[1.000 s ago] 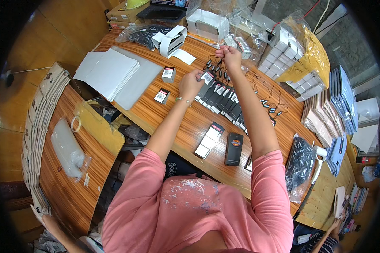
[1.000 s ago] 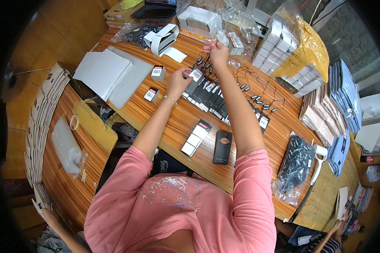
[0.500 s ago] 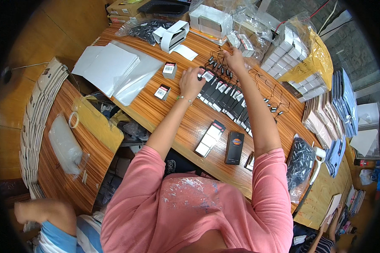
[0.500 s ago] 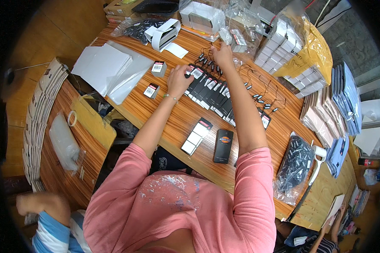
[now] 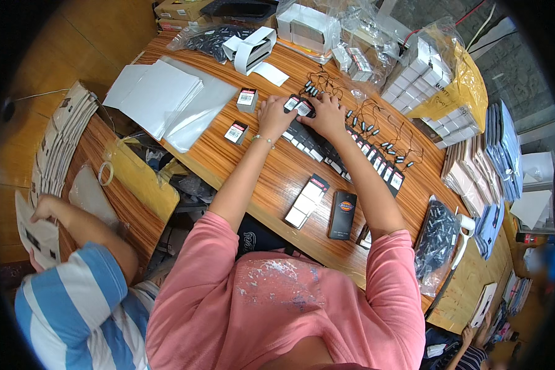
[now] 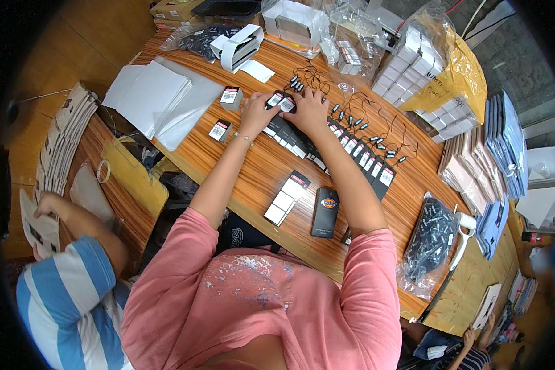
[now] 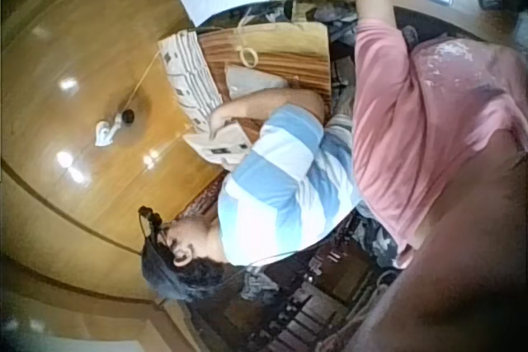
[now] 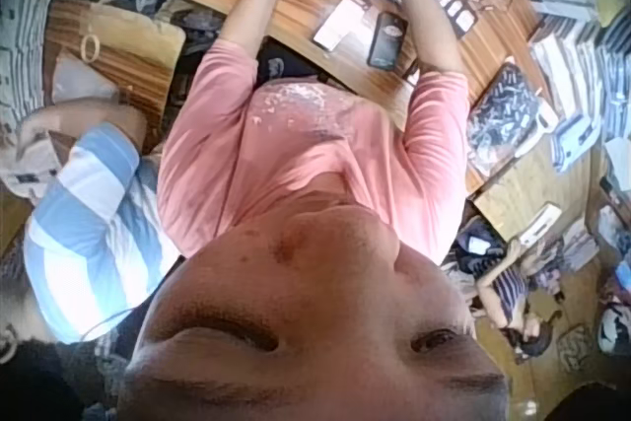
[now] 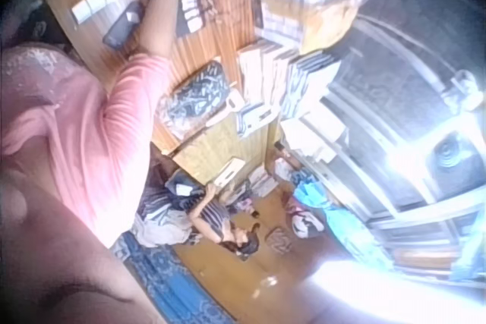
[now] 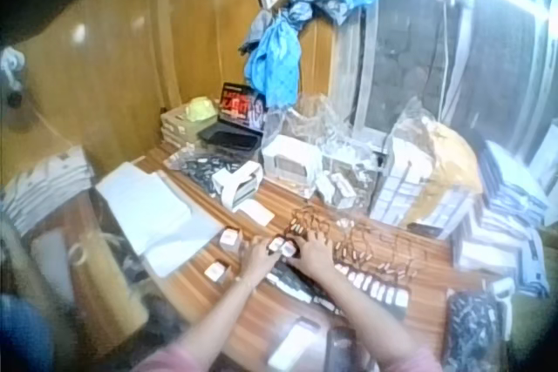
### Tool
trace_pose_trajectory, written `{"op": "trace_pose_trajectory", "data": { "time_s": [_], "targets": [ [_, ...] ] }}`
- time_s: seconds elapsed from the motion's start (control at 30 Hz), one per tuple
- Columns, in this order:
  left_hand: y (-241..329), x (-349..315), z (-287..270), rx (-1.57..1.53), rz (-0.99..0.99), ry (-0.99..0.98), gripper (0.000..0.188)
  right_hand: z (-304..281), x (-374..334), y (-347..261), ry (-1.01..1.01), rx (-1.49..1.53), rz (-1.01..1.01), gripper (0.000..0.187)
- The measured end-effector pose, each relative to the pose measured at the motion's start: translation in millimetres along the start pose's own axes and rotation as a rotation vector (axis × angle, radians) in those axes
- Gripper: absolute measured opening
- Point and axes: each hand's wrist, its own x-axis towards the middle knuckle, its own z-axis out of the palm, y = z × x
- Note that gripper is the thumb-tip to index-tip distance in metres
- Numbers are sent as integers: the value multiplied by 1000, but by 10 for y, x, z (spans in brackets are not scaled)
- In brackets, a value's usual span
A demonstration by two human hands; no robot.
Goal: The person is attaching plastic security ties to paper garment tags. They pick up a tag, thread a plastic string through a hole in the tag, and then secure the two ends together.
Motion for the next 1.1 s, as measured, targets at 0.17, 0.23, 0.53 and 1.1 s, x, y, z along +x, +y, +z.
{"op": "trace_pose_trajectory", "data": {
  "time_s": [0.17,0.23,0.53,1.1],
  "targets": [
    [12,11,28,-1,-16,-6,41,5,15,24,34,54,-6,56],
    [-34,15,24,-4,-12,-6,42,-9,-19,50,93,171,-43,51],
    [879,-744,-764,-212,462,-154,41,-1161,-1295,446,76,649,-20,32],
    [1179,-1552,-236,147,709,-450,58,-937,-3005,835,-14,440,278,34]
  ]
}}
